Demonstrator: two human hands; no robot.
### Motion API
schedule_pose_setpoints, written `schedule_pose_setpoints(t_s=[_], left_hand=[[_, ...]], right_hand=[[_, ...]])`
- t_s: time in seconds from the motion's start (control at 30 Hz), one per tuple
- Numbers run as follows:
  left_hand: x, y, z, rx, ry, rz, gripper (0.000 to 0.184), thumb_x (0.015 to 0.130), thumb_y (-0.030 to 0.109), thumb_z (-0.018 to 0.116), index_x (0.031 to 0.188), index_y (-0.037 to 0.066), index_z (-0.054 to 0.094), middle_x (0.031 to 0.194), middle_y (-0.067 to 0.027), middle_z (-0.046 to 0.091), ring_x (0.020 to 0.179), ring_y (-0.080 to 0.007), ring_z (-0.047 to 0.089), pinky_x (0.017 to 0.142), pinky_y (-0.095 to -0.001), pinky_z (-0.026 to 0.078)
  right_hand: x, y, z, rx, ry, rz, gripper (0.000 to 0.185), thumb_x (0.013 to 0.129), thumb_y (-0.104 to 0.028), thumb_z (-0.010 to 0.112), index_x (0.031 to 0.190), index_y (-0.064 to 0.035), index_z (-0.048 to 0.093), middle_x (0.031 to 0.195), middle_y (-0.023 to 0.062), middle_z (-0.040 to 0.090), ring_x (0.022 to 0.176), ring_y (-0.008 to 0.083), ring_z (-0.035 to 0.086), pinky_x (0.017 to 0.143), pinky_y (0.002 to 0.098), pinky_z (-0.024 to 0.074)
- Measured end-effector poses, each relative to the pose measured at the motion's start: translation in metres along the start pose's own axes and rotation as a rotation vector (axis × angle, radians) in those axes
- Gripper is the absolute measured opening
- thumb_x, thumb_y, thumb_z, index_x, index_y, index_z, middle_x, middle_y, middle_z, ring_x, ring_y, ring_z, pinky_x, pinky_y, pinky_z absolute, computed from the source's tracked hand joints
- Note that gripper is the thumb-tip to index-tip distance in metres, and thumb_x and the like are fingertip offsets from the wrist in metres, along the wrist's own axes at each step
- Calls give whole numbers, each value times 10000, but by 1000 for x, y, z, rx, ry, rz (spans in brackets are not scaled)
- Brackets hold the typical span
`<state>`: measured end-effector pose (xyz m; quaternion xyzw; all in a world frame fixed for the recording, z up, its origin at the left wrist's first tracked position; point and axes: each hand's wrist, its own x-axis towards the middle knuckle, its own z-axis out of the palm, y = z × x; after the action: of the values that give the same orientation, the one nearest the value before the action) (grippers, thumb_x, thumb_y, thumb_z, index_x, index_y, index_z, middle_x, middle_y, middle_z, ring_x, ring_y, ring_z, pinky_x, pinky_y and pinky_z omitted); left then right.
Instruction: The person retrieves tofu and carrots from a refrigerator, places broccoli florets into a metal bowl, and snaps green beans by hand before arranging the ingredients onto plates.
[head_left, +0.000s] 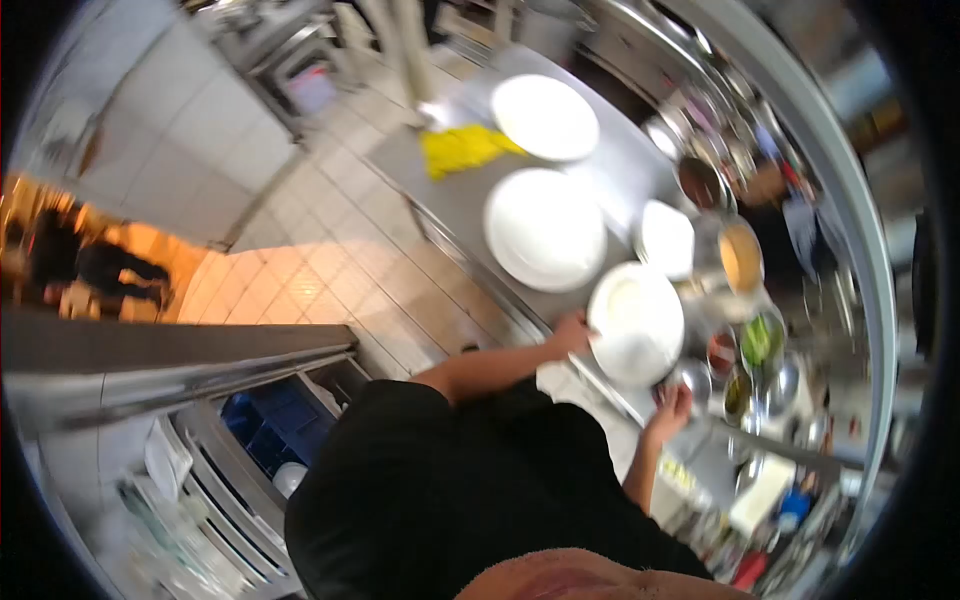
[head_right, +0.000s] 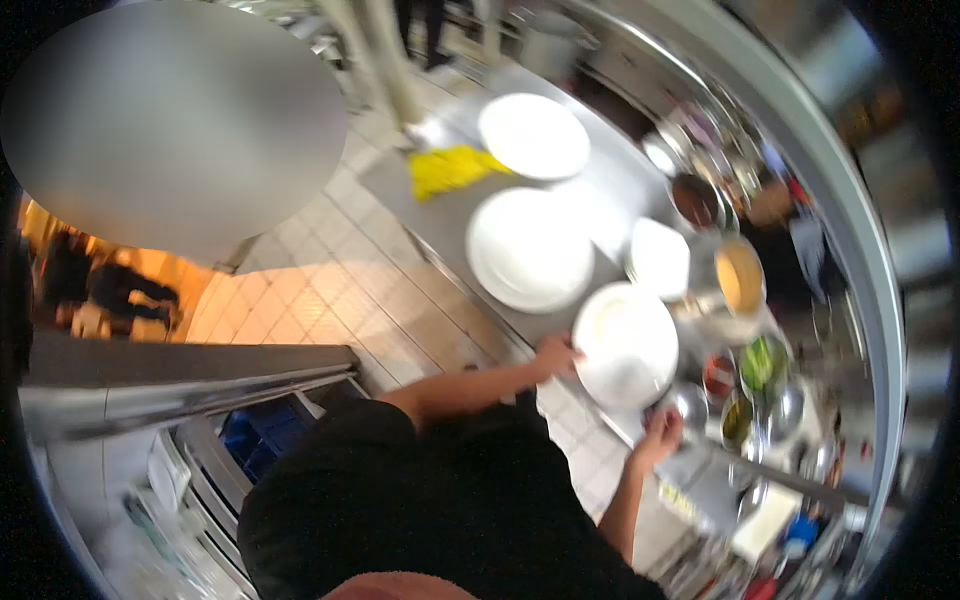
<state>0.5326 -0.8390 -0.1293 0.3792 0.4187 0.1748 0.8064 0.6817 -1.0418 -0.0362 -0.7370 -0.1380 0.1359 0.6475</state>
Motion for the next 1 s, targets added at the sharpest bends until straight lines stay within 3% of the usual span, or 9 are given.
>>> schedule_pose_setpoints(t_s=[0.2,0.27,0.43,0.53,0.6,0.67,0.8,0.87,1.0], left_hand=[[-78,113,-93,413,-556,-246,482,889,402,600,1201,36,566,1052,-115,622,876,-210,646,696,-336,555],[-111,155,-147,364,-482,-133,499,880,381,620,1226,29,552,1063,-116,625,886,-213,644,724,-333,552],[-117,259,-269,399,159,383,462,862,314,649,1226,43,562,987,-44,645,856,-136,612,709,-303,512],[-100,350,-307,274,395,592,633,825,249,707,1322,-27,430,1082,-70,604,930,-153,597,765,-309,495],[-82,401,-311,156,463,875,763,809,231,723,1371,-72,305,1192,-144,550,1021,-218,585,854,-355,479],[-28,431,-327,579,952,1235,787,775,231,730,1391,-5,301,1237,-218,506,1017,-326,573,919,-371,456],[13,466,-346,674,769,1253,663,839,239,669,1351,-45,356,1185,-226,546,1087,-341,540,958,-397,417],[4,478,-370,605,540,1046,564,847,254,642,1297,-26,447,1101,-236,569,1020,-382,536,916,-419,424],[4,481,-416,852,418,1176,360,865,219,585,1156,7,571,964,-196,585,887,-364,568,786,-400,463]], right_hand=[[-30,-68,104,-45,-145,-159,217,912,-161,590,1094,-47,552,904,25,573,721,108,575,590,227,462],[-42,-79,144,39,-308,-163,208,904,-130,594,1090,-45,554,898,26,580,713,105,578,600,226,466],[-78,-97,246,188,-666,-41,187,889,-62,597,1070,-34,559,863,28,586,701,101,580,606,233,468],[-101,-112,305,119,-763,-21,184,880,-48,603,1058,-15,566,851,35,586,689,112,581,608,237,474],[-108,-113,340,142,-832,50,176,880,-41,595,1052,-13,571,847,26,584,709,106,579,633,236,483],[-113,-112,378,166,-884,105,167,876,-34,593,1040,-6,575,830,29,590,709,106,583,639,243,488],[-123,-105,452,132,-914,163,155,872,-32,596,1023,-7,580,813,41,602,691,113,590,633,250,492],[-128,-104,496,136,-912,190,154,870,-32,598,1022,-12,585,824,48,609,691,117,595,634,249,496],[-136,-113,592,30,-1069,212,194,872,-93,614,1045,-9,584,868,63,624,732,141,626,641,265,509]])
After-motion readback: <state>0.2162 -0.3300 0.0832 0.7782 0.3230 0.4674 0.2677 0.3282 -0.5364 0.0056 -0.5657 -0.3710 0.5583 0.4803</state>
